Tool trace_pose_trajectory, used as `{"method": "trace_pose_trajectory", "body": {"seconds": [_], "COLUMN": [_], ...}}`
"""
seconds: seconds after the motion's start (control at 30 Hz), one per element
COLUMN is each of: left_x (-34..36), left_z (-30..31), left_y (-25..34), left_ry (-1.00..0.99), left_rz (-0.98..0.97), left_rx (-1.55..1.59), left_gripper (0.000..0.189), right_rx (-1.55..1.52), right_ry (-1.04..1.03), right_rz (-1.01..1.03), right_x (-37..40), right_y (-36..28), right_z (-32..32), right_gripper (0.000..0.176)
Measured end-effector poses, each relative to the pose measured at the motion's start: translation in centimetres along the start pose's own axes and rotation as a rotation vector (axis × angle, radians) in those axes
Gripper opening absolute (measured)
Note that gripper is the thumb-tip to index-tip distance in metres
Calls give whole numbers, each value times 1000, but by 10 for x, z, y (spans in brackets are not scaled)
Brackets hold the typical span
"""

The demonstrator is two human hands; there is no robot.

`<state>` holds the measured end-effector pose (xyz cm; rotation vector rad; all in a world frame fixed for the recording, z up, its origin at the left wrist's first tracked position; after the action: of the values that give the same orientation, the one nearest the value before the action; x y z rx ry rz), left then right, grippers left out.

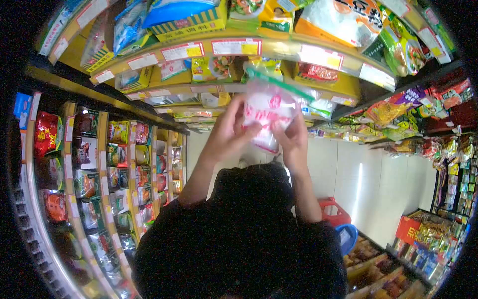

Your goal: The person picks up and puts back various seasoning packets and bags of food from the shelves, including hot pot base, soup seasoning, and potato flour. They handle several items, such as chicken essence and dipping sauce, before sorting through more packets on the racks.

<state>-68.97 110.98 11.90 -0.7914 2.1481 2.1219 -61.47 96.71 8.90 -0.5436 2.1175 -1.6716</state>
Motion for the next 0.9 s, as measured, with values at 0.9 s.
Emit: {"method": "trace_pose_trajectory", "body": {"seconds": [0.9], "left_x": [3], "left_z": [-4], "left_y": [4], "left_ry": [-77], "left_rz": [-177], "left_rx": [-191], "left_gripper": [62], "right_rx": [226], "right_ry": [-17], "right_rz": [75], "right_x": [9], "right_y": [-8], "right_z": [10], "right_gripper": [35]}}
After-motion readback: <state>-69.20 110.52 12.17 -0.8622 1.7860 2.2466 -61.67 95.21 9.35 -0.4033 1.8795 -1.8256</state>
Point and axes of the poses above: each hand's wrist, its own x-axis away from the middle knuckle, its own z-axis out of the back of the hand, y = z × x, the point moved 9 cm from there along -x, towards the middle knuckle, and after that the axes turned 8 degrees about x, right-handed, at the moved point
